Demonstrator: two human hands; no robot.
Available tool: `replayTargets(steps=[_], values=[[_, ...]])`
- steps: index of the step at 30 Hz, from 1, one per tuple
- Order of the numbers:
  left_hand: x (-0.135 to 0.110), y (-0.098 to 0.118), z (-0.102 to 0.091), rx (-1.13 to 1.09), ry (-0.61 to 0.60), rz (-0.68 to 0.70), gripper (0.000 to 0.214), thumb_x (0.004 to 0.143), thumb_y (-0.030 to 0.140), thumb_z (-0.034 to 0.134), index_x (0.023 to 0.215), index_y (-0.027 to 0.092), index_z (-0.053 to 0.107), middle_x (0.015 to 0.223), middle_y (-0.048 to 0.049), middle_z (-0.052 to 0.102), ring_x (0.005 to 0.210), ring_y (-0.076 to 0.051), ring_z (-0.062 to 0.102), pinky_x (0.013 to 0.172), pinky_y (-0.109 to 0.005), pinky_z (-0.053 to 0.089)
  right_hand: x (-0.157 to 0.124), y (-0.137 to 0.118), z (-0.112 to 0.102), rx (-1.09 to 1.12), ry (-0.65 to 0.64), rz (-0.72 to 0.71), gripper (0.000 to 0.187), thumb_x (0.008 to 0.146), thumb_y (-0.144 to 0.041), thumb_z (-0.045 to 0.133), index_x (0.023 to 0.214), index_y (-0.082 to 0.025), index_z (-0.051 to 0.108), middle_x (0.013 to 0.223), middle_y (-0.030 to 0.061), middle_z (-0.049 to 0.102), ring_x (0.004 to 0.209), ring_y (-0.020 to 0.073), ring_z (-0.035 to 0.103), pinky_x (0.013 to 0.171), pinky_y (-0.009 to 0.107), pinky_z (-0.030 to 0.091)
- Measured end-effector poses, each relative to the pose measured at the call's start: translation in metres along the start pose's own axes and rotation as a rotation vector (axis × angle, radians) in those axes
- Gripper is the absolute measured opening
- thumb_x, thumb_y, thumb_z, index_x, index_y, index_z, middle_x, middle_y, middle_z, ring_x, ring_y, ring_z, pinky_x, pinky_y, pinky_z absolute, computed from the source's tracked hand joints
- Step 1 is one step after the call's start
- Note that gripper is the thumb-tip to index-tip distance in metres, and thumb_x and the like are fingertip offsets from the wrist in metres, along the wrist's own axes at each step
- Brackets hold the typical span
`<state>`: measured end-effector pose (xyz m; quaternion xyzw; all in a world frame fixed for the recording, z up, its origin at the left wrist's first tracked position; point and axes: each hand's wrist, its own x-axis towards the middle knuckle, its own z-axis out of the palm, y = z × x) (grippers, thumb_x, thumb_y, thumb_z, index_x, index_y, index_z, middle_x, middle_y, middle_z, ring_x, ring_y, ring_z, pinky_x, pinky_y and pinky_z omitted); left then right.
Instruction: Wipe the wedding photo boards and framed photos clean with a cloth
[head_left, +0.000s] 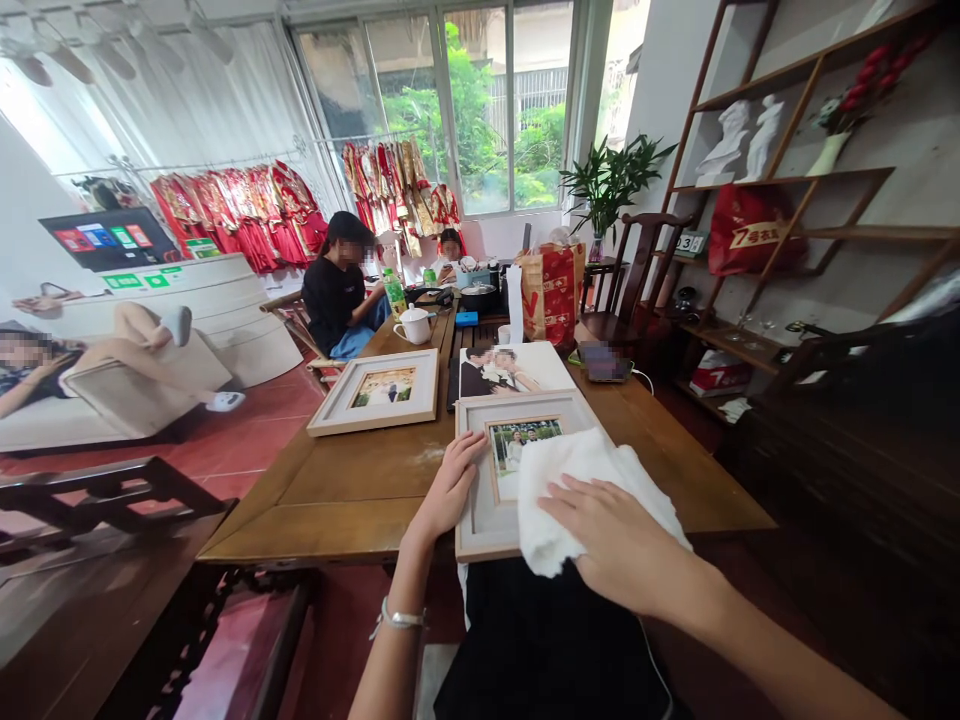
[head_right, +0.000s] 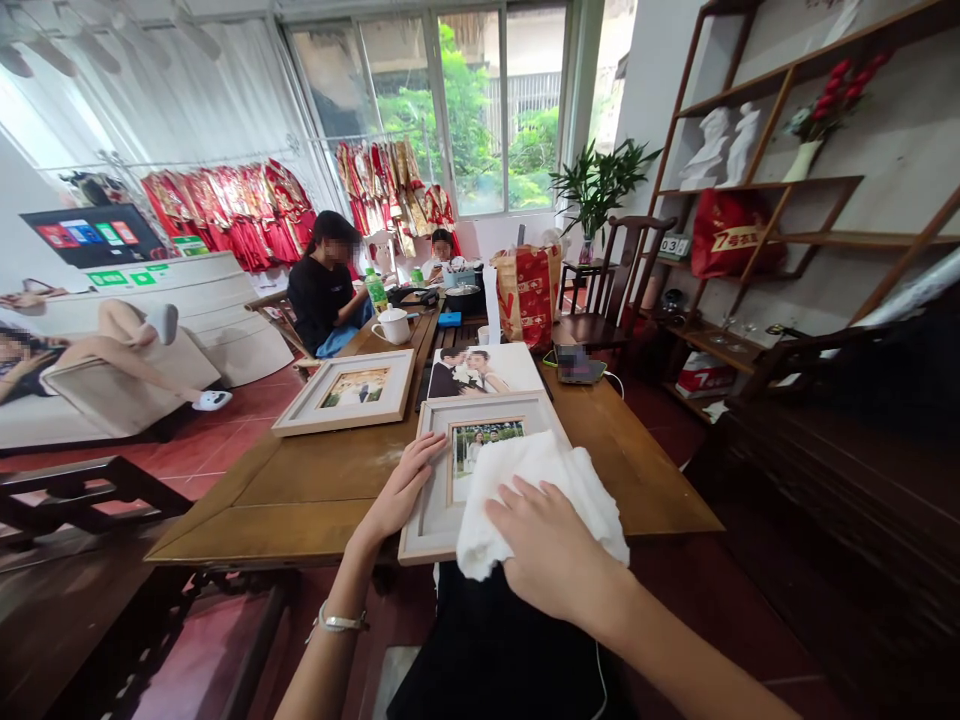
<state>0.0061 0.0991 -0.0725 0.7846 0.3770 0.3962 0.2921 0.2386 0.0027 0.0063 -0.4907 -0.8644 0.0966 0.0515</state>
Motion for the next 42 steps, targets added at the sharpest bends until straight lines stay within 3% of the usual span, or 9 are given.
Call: replayTargets(steps=[3,6,10,17,21,26,29,36,42], values=[[0.000,-0.002,0.000,-0.001,0.005,0.003,0.038,0.093,0.025,0.035,0.129,0.026,0.048,0.140,-0.0052,0.043,0.135,-0.020,0.027,0.114,-0.047,0.016,0.017,-0.029,0.013,0.010,0.072,0.021,0.063,0.064,-0.011,0.047,0.127,-0.012,0.052,0.135,0.0170,0.048,0.129,0.0329,0.036,0.104,0.050,0.029],[0.000,-0.003,-0.001,-0.014,0.009,0.034,0.038,0.093,0.026,0.035,0.129,0.027,0.047,0.140,-0.0050,0.043,0.134,-0.019,0.028,0.114,-0.045,0.018,0.028,-0.061,0.031,0.101,0.109,-0.071,0.068,0.070,-0.015,0.048,0.137,-0.007,0.038,0.145,0.0191,0.031,0.135,0.0322,0.021,0.110,0.051,0.015],[0.000,-0.001,-0.001,-0.009,0.010,0.030,0.038,0.092,0.024,0.036,0.129,0.025,0.047,0.140,-0.0059,0.043,0.134,-0.020,0.029,0.114,-0.044,0.018,0.021,-0.072,0.044,0.119,0.096,-0.117,0.068,0.074,-0.014,0.046,0.140,-0.007,0.032,0.147,0.0200,0.026,0.137,0.0335,0.014,0.110,0.056,0.007],[0.002,0.004,-0.003,0.040,-0.059,0.011,0.057,0.074,0.005,0.043,0.127,0.024,0.049,0.139,-0.0053,0.043,0.134,-0.023,0.026,0.113,-0.048,0.015,-0.014,-0.024,0.042,-0.138,0.137,-0.008,0.072,0.066,-0.003,0.043,0.137,-0.015,0.041,0.144,0.0141,0.036,0.133,0.0337,0.027,0.107,0.055,0.025],[0.003,0.007,-0.004,0.040,-0.073,-0.004,0.059,0.070,0.004,0.039,0.125,0.022,0.051,0.137,-0.0057,0.044,0.134,-0.023,0.025,0.113,-0.047,0.014,-0.024,0.022,0.037,-0.225,0.178,0.119,0.076,0.059,-0.003,0.043,0.134,-0.017,0.046,0.141,0.0096,0.042,0.132,0.0289,0.032,0.107,0.052,0.026],[0.004,0.013,-0.004,0.050,-0.089,-0.015,0.057,0.067,0.003,0.037,0.118,0.021,0.056,0.133,-0.0057,0.047,0.133,-0.024,0.025,0.113,-0.046,0.016,-0.001,0.080,0.018,-0.201,0.183,0.130,0.078,0.060,-0.005,0.041,0.137,-0.021,0.041,0.143,0.0014,0.039,0.135,0.0223,0.027,0.110,0.049,0.021],[0.004,0.015,-0.005,0.060,-0.099,-0.019,0.056,0.067,0.003,0.037,0.116,0.021,0.057,0.134,-0.0052,0.046,0.134,-0.023,0.024,0.113,-0.046,0.016,0.031,0.094,0.006,-0.161,0.138,0.194,0.075,0.065,-0.007,0.040,0.139,-0.021,0.038,0.146,0.0029,0.035,0.137,0.0244,0.021,0.109,0.050,0.019],[0.003,0.012,-0.004,0.053,-0.061,-0.026,0.039,0.086,0.017,0.035,0.121,0.020,0.052,0.133,-0.0080,0.047,0.132,-0.024,0.027,0.113,-0.046,0.017,0.084,0.043,0.010,-0.094,0.070,0.194,0.068,0.071,-0.013,0.043,0.138,-0.019,0.039,0.144,0.0127,0.036,0.135,0.0350,0.022,0.106,0.056,0.014],[0.001,0.010,-0.002,0.039,-0.034,-0.046,0.039,0.088,0.018,0.035,0.124,0.020,0.049,0.134,-0.0080,0.046,0.132,-0.022,0.027,0.113,-0.044,0.016,0.028,0.011,0.020,0.018,0.025,-0.107,0.078,0.060,-0.007,0.044,0.136,-0.022,0.042,0.147,0.0068,0.034,0.138,0.0273,0.015,0.110,0.049,0.012]])
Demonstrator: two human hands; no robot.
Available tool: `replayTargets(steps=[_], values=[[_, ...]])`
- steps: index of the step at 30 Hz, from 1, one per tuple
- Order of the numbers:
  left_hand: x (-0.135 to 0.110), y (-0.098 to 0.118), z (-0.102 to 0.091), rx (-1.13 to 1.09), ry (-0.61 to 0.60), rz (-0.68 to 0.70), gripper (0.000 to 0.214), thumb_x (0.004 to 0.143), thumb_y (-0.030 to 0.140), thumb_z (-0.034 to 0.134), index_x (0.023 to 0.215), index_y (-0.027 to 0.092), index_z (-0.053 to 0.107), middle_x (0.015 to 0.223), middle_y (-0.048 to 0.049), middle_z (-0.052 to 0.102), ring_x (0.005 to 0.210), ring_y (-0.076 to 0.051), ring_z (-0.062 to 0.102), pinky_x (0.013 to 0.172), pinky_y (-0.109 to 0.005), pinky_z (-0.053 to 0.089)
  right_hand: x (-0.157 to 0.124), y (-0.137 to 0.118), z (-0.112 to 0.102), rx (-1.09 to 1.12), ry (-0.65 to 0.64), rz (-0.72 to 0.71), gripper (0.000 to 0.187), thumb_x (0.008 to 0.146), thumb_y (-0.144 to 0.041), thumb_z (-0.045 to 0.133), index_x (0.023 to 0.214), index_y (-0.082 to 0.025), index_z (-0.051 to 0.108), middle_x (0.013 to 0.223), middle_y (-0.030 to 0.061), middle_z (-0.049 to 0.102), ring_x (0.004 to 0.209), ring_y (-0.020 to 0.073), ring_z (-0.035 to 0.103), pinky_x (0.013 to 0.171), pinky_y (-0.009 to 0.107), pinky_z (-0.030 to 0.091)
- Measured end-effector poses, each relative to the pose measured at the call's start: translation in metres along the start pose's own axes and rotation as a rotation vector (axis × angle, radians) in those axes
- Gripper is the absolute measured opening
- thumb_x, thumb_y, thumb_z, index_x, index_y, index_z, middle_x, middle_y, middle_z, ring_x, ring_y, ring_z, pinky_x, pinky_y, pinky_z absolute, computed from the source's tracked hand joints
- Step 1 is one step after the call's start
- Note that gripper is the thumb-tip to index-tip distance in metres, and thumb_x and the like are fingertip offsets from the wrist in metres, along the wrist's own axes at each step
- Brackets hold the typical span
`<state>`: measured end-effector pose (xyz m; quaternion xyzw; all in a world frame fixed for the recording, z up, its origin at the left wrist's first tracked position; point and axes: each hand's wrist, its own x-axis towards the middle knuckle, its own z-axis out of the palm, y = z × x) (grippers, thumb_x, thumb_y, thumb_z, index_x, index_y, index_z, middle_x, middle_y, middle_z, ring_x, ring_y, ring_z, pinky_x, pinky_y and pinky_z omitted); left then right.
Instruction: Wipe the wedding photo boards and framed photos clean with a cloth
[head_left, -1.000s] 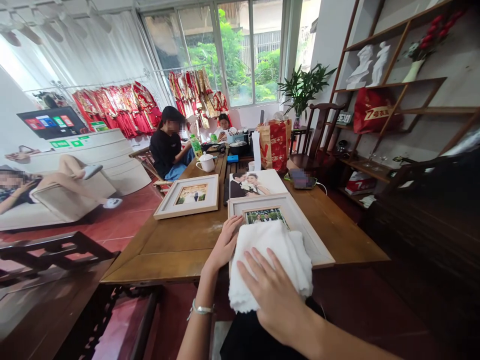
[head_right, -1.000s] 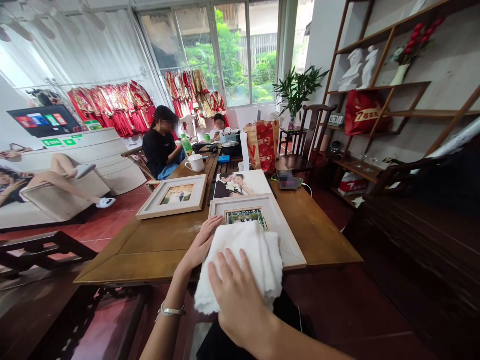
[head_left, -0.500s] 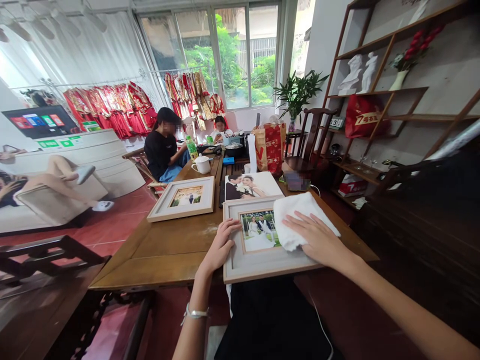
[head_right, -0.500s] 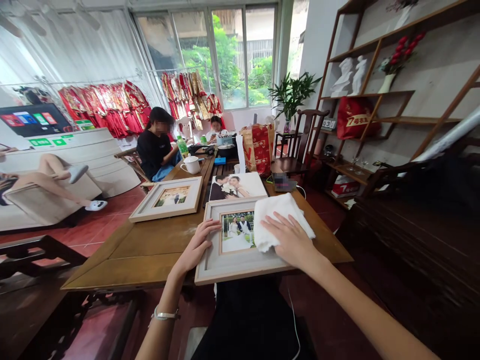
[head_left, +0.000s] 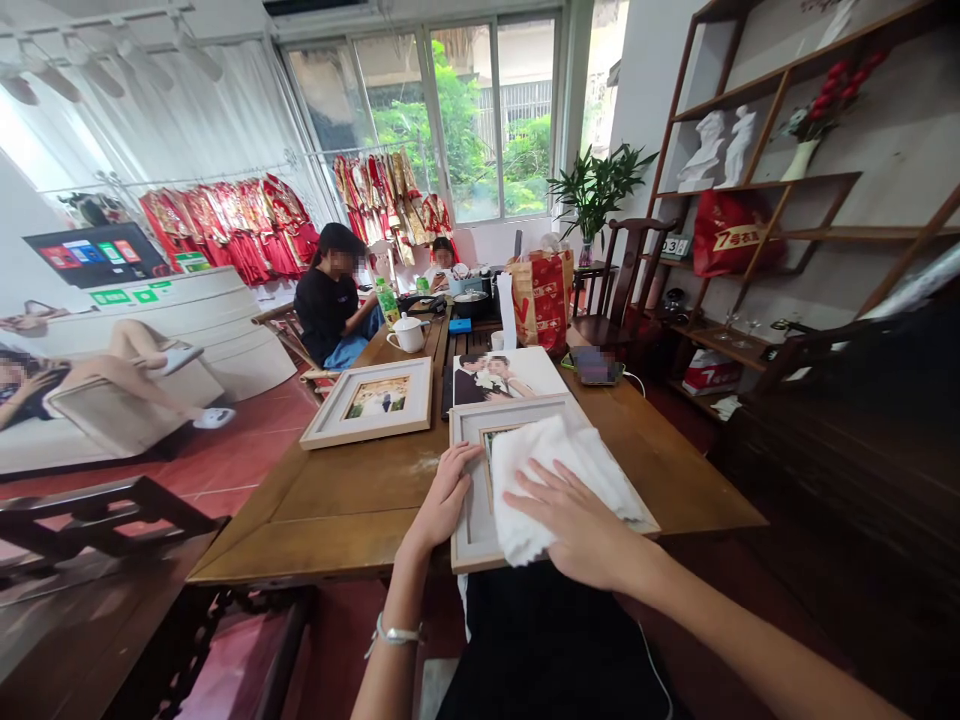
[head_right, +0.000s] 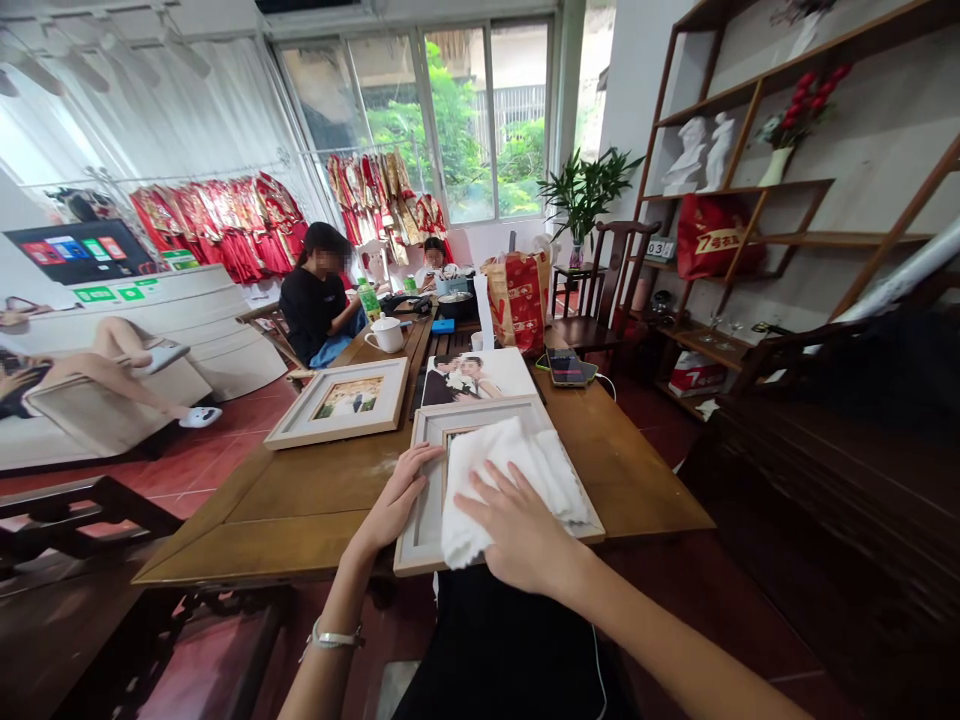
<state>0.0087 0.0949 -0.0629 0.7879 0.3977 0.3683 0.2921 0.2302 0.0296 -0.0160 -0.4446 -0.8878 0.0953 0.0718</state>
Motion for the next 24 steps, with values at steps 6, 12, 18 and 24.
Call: replayTargets(steps=[6,12,18,24], values=[[0.000,-0.003,0.001,-0.018,0.012,-0.006,0.038,0.090,0.020,0.033,0.124,0.019,0.049,0.134,-0.0084,0.045,0.133,-0.021,0.027,0.114,-0.042,0.016,-0.041,0.017,-0.004,-0.114,0.068,0.246,0.069,0.062,-0.007,0.042,0.130,-0.019,0.051,0.140,0.0067,0.044,0.135,0.0298,0.024,0.109,0.051,0.016],[-0.001,-0.001,0.001,-0.024,0.028,-0.018,0.036,0.092,0.025,0.033,0.123,0.021,0.049,0.133,-0.0085,0.046,0.133,-0.021,0.028,0.113,-0.043,0.016,0.002,-0.003,0.011,-0.064,0.164,0.233,0.071,0.061,-0.009,0.042,0.131,-0.013,0.048,0.141,0.0085,0.042,0.135,0.0298,0.022,0.110,0.052,0.011],[-0.002,-0.005,0.003,-0.048,0.071,-0.026,0.037,0.092,0.026,0.032,0.126,0.021,0.044,0.136,-0.0095,0.041,0.132,-0.021,0.029,0.112,-0.043,0.020,0.017,-0.037,0.013,0.166,0.140,-0.095,0.073,0.058,-0.008,0.040,0.131,-0.014,0.046,0.137,0.0052,0.048,0.134,0.0191,0.025,0.113,0.043,0.004],[0.000,-0.007,0.003,-0.038,0.033,0.027,0.037,0.090,0.019,0.034,0.123,0.022,0.049,0.132,-0.0077,0.047,0.131,-0.021,0.029,0.113,-0.043,0.017,-0.004,-0.031,-0.012,0.138,0.028,-0.142,0.060,0.060,-0.007,0.040,0.117,-0.015,0.057,0.124,0.0088,0.059,0.126,0.0173,0.040,0.112,0.039,0.012]])
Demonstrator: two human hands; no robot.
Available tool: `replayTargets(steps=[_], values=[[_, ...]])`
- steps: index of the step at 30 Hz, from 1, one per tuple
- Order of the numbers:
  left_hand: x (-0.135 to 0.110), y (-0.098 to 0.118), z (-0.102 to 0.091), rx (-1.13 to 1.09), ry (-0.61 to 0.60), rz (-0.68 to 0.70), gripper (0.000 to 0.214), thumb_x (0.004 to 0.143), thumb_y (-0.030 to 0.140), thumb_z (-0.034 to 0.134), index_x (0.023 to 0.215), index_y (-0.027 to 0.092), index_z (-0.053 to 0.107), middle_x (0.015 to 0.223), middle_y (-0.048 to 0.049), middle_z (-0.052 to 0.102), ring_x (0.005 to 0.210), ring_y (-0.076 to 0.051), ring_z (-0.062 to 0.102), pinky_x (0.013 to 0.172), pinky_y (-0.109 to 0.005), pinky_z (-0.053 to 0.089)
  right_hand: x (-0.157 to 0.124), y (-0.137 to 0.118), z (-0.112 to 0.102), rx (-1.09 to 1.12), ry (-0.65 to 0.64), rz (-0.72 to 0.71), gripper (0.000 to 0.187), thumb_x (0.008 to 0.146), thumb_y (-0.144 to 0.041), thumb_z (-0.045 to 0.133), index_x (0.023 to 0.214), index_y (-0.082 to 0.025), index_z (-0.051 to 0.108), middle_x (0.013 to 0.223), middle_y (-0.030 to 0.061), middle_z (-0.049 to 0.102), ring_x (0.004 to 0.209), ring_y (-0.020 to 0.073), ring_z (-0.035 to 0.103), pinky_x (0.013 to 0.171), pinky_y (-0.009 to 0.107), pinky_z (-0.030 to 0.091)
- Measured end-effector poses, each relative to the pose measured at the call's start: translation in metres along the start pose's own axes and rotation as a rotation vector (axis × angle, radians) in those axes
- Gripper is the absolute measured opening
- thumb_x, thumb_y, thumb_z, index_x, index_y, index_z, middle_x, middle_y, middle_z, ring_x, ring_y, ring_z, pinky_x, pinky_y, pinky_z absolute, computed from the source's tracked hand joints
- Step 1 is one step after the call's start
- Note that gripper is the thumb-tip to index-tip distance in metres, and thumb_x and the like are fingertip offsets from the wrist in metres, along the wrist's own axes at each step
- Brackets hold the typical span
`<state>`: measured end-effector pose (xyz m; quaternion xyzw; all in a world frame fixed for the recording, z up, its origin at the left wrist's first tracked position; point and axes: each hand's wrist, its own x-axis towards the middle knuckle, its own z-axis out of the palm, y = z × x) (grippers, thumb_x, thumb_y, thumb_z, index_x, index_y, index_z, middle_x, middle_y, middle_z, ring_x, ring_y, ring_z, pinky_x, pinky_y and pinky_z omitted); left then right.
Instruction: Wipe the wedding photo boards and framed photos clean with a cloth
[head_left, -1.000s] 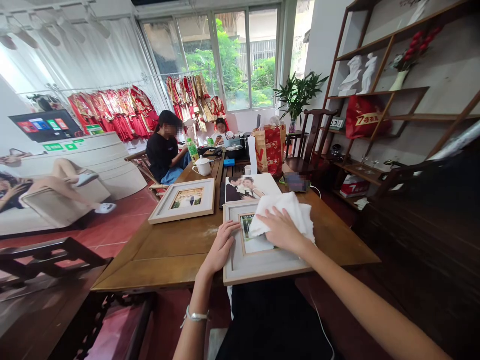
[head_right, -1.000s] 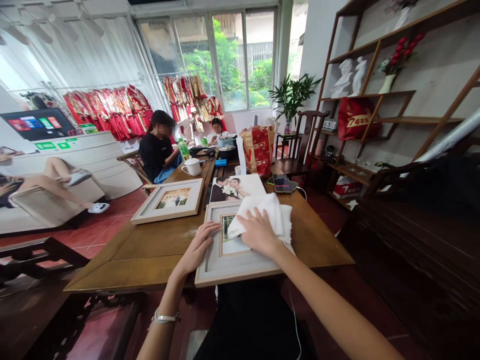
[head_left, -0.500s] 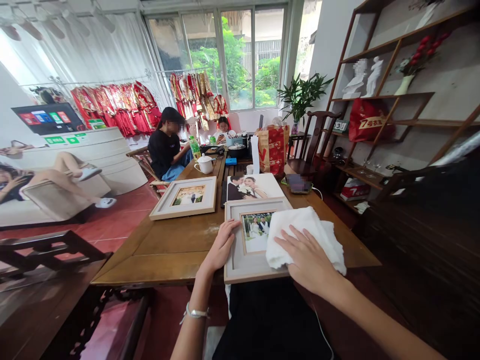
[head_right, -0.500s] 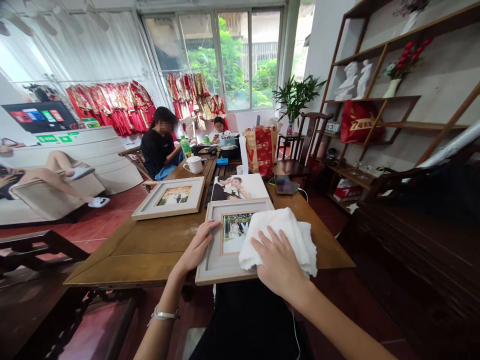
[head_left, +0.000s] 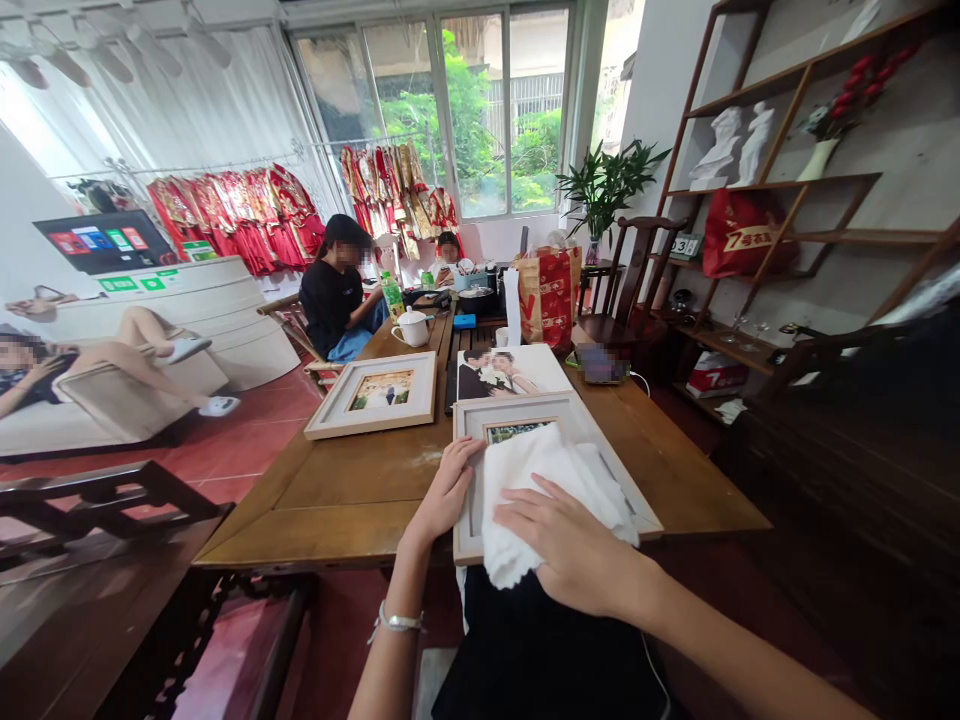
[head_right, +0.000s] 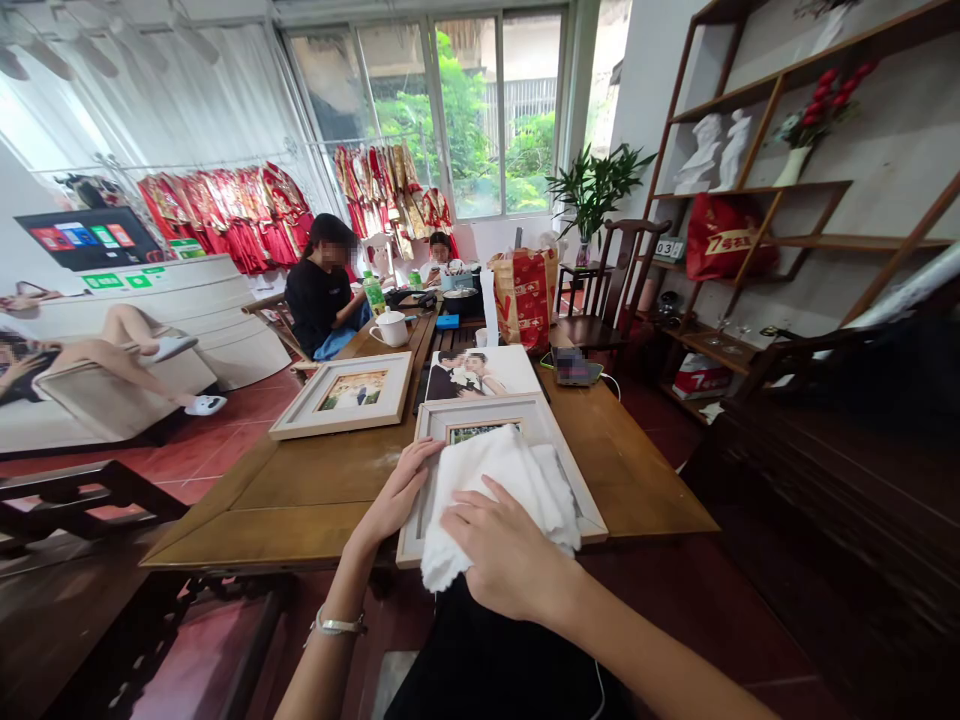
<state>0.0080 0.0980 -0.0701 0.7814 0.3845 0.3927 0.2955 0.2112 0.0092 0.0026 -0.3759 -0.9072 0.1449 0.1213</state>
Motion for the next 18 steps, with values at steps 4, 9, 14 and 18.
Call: replayTargets(steps=[4,9,14,18], values=[[-0.001,0.004,-0.002,0.005,-0.027,-0.030,0.042,0.086,0.016,0.041,0.127,0.021,0.046,0.135,-0.0081,0.044,0.133,-0.022,0.026,0.114,-0.043,0.017,-0.020,0.011,-0.012,-0.139,0.000,0.148,0.057,0.060,-0.005,0.041,0.113,-0.012,0.059,0.119,0.0134,0.061,0.123,0.0219,0.044,0.111,0.044,0.014],[-0.001,0.007,-0.003,-0.001,-0.043,-0.036,0.047,0.082,0.012,0.042,0.128,0.023,0.046,0.136,-0.0071,0.043,0.134,-0.022,0.025,0.114,-0.044,0.016,-0.035,0.070,-0.015,-0.268,0.036,0.257,0.076,0.056,-0.002,0.040,0.129,-0.019,0.049,0.137,0.0068,0.048,0.133,0.0234,0.029,0.109,0.055,0.004],[0.000,0.005,-0.003,-0.005,-0.046,-0.029,0.049,0.081,0.010,0.040,0.128,0.023,0.047,0.136,-0.0070,0.043,0.134,-0.022,0.025,0.114,-0.046,0.016,-0.010,0.134,-0.025,-0.261,0.095,0.282,0.075,0.061,-0.007,0.045,0.135,-0.022,0.043,0.146,0.0074,0.034,0.136,0.0233,0.022,0.108,0.055,0.009],[0.000,0.004,-0.004,0.000,-0.048,-0.036,0.049,0.081,0.011,0.040,0.128,0.021,0.047,0.137,-0.0077,0.043,0.134,-0.023,0.024,0.114,-0.045,0.015,0.021,0.154,-0.029,-0.242,0.135,0.326,0.073,0.064,-0.004,0.042,0.137,-0.016,0.040,0.147,0.0114,0.031,0.137,0.0232,0.020,0.108,0.053,0.014]])
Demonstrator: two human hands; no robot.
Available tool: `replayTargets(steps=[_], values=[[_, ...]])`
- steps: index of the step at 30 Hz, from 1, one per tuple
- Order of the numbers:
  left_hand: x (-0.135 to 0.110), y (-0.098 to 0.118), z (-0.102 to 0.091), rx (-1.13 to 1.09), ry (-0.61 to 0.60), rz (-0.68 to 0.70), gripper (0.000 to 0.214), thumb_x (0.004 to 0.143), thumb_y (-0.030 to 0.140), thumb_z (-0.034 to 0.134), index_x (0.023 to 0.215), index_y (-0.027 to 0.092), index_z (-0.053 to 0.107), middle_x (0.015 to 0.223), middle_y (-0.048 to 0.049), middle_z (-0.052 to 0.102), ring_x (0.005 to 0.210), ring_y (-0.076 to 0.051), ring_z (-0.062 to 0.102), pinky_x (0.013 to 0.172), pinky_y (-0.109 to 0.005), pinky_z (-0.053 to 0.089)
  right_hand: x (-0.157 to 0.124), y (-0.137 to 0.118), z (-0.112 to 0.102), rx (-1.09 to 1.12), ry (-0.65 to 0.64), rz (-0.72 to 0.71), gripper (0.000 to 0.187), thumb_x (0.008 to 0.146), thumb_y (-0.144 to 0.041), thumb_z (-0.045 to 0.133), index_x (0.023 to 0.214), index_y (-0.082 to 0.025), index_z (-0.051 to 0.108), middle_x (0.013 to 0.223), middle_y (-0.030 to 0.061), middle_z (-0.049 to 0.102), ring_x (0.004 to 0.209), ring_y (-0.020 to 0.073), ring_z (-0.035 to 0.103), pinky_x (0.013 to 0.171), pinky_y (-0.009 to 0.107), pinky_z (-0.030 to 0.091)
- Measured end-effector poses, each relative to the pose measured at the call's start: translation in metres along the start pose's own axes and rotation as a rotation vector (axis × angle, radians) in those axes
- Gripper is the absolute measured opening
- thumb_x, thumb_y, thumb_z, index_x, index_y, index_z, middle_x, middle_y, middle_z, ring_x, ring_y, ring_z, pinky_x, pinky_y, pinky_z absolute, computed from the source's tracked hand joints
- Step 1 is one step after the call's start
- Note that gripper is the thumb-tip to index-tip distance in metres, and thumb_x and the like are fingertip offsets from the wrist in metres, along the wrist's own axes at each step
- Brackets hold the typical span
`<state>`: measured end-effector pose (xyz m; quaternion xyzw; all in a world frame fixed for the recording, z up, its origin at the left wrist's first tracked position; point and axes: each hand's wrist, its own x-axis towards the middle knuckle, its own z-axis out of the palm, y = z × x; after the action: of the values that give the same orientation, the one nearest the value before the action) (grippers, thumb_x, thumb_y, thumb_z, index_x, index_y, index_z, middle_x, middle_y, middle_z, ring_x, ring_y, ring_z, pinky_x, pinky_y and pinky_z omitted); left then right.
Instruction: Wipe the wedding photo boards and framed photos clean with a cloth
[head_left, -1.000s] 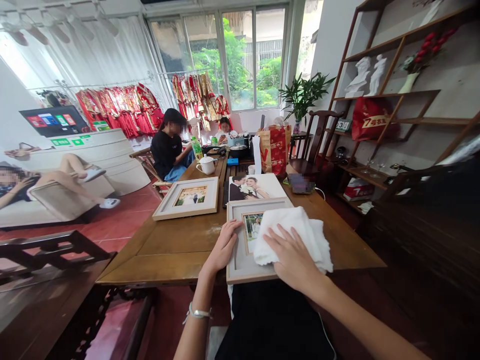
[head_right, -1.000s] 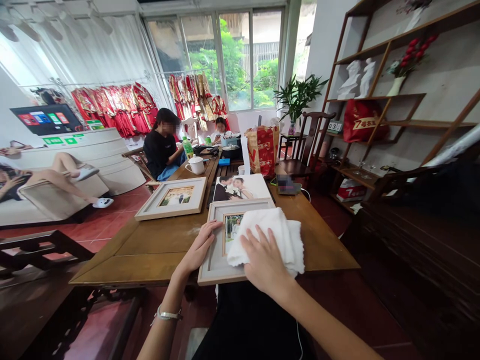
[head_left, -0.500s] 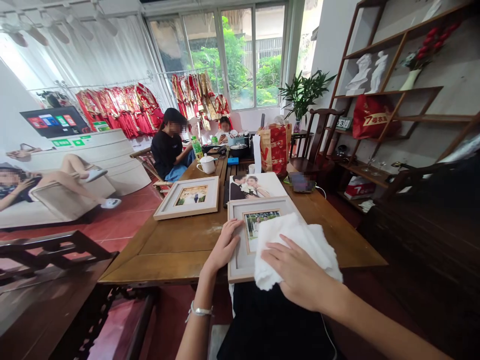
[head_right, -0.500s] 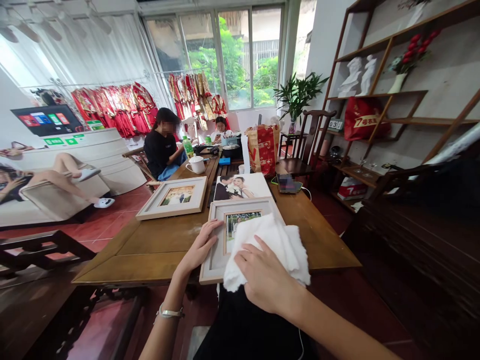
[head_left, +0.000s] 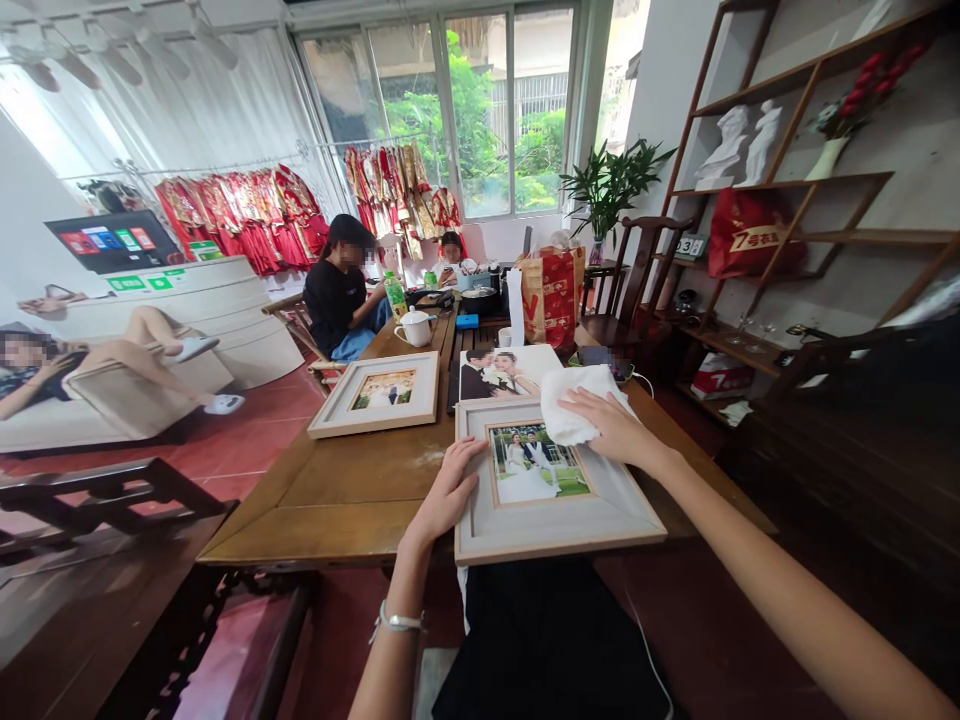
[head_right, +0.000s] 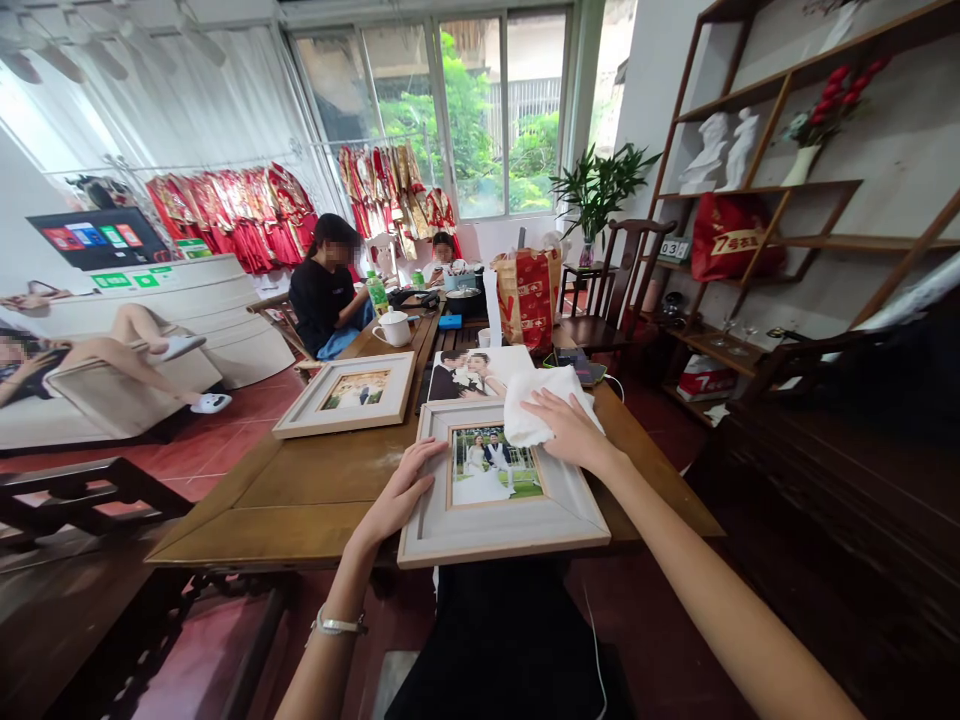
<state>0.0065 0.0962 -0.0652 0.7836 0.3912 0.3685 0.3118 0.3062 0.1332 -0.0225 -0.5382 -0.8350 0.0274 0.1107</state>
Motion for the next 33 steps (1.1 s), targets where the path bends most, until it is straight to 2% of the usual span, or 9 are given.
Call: replayTargets(steps=[3,5,11,15,18,23,28,30,33], values=[[0.000,0.000,0.000,0.002,0.004,-0.004,0.047,0.082,0.011,0.039,0.128,0.021,0.047,0.136,-0.0077,0.043,0.134,-0.023,0.025,0.113,-0.045,0.016,0.004,-0.008,0.003,-0.038,0.002,-0.012,0.075,0.061,-0.003,0.043,0.135,-0.014,0.042,0.146,0.0125,0.034,0.137,0.0227,0.020,0.109,0.052,0.010],[0.000,0.000,0.000,0.010,0.005,-0.004,0.047,0.082,0.011,0.039,0.128,0.021,0.047,0.136,-0.0075,0.043,0.134,-0.022,0.025,0.113,-0.044,0.016,-0.008,-0.018,0.004,-0.057,-0.016,-0.061,0.076,0.058,-0.003,0.044,0.133,-0.013,0.045,0.144,0.0131,0.036,0.136,0.0221,0.023,0.110,0.051,0.008],[0.000,-0.001,0.002,0.010,0.008,-0.002,0.047,0.082,0.011,0.039,0.127,0.020,0.047,0.135,-0.0080,0.044,0.133,-0.022,0.025,0.114,-0.045,0.015,-0.089,-0.049,-0.005,-0.011,-0.057,-0.196,0.083,0.051,-0.002,0.041,0.132,-0.018,0.047,0.142,0.0068,0.041,0.134,0.0200,0.029,0.112,0.047,0.013],[0.000,0.001,0.002,-0.002,0.012,-0.016,0.046,0.082,0.011,0.039,0.126,0.022,0.049,0.135,-0.0069,0.044,0.133,-0.022,0.026,0.114,-0.044,0.015,-0.128,-0.050,-0.020,0.057,-0.095,-0.116,0.079,0.058,-0.003,0.040,0.134,-0.024,0.046,0.140,-0.0013,0.044,0.130,0.0205,0.036,0.109,0.042,0.027],[0.000,0.002,0.002,-0.008,0.012,-0.022,0.047,0.082,0.011,0.039,0.126,0.022,0.049,0.136,-0.0068,0.043,0.134,-0.021,0.025,0.114,-0.044,0.015,-0.121,-0.037,-0.027,0.063,-0.076,0.025,0.070,0.065,-0.007,0.040,0.132,-0.026,0.048,0.136,-0.0025,0.048,0.126,0.0210,0.042,0.107,0.039,0.033],[-0.001,0.002,0.001,-0.009,0.016,-0.014,0.048,0.081,0.010,0.040,0.126,0.023,0.049,0.135,-0.0062,0.044,0.134,-0.022,0.026,0.113,-0.045,0.016,-0.068,-0.033,-0.011,0.002,0.008,0.100,0.067,0.064,-0.008,0.041,0.130,-0.013,0.049,0.139,0.0076,0.045,0.131,0.0218,0.034,0.109,0.042,0.024],[-0.001,-0.001,0.001,0.001,0.016,-0.013,0.043,0.084,0.015,0.040,0.126,0.021,0.049,0.135,-0.0076,0.044,0.133,-0.022,0.026,0.113,-0.044,0.016,-0.040,-0.088,0.015,-0.067,0.022,0.175,0.069,0.064,-0.010,0.048,0.133,-0.006,0.044,0.138,0.0198,0.044,0.132,0.0303,0.032,0.110,0.048,0.016],[-0.001,-0.001,0.001,0.004,0.020,-0.009,0.042,0.086,0.018,0.040,0.127,0.022,0.048,0.135,-0.0077,0.043,0.133,-0.022,0.027,0.113,-0.044,0.016,-0.042,-0.114,0.019,-0.017,-0.013,0.106,0.075,0.063,-0.009,0.048,0.137,-0.009,0.040,0.139,0.0195,0.042,0.132,0.0314,0.030,0.109,0.049,0.016],[0.000,-0.002,0.003,-0.008,0.045,0.010,0.039,0.090,0.023,0.038,0.128,0.024,0.045,0.135,-0.0076,0.043,0.131,-0.021,0.029,0.113,-0.043,0.017,-0.055,-0.142,0.016,0.118,-0.060,-0.054,0.085,0.058,-0.005,0.046,0.140,-0.022,0.035,0.144,0.0129,0.037,0.135,0.0284,0.023,0.109,0.050,0.015]])
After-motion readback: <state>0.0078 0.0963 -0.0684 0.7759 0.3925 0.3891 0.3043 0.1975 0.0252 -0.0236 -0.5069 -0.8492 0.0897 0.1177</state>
